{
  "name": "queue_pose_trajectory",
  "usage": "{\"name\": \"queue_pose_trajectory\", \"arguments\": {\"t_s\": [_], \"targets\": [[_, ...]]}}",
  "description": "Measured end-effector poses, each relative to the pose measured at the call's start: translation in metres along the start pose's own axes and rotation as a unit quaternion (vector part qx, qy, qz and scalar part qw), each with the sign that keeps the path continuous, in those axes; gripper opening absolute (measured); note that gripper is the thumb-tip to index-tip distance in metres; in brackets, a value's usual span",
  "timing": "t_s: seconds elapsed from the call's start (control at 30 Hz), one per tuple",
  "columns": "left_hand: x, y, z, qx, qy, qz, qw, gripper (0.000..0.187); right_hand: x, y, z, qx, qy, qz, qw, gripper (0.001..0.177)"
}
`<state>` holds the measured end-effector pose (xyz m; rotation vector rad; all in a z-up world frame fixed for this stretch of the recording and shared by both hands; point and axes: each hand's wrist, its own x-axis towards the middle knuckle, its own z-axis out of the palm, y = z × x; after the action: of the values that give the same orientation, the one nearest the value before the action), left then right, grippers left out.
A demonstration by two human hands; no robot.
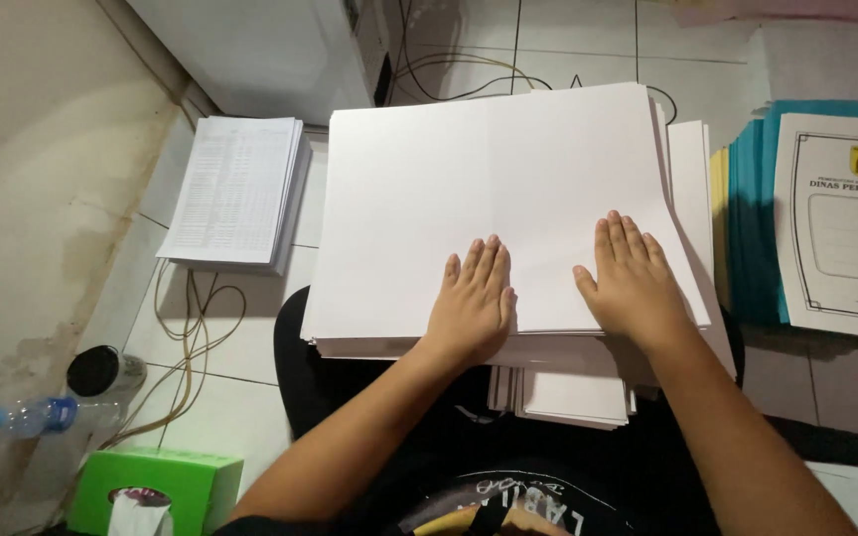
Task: The person sits on the floor and repeatedly inserts a printed cover sheet into a folded blank sheet, then places the assembled unit onto a growing stack. The person continues this one-at-a-time insertion and stacking cycle throughout the clip.
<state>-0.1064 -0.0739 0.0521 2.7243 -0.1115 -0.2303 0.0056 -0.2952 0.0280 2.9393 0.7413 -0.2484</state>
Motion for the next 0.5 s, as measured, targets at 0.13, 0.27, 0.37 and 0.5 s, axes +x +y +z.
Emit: {"name": "queue_pose_trajectory", "arguments": {"t_s": [0.13, 0.27, 0.37, 0.5], "targets": [[-0.016, -0.005, 0.008, -0.02, 0.026, 0.012, 0.999, 0.066, 0.009, -0.027, -0.017, -0.002, -0.029, -0.05, 0.998, 0.077], [-0.014, -0.008, 0.014, -0.021, 0.07, 0.018, 0.997, 0.065, 0.058, -0.072, -0.026, 0.007, -0.037, -0.178, 0.983, 0.074], [-0.011, -0.011, 0.017, -0.036, 0.083, 0.021, 0.996, 0.064, 0.125, -0.086, -0.027, 0.02, -0.006, -0.194, 0.981, 0.071], [-0.015, -0.009, -0.001, -0.07, 0.061, 0.022, 0.995, 0.065, 0.202, -0.102, -0.049, 0.04, 0.001, -0.145, 0.989, 0.069]]}}
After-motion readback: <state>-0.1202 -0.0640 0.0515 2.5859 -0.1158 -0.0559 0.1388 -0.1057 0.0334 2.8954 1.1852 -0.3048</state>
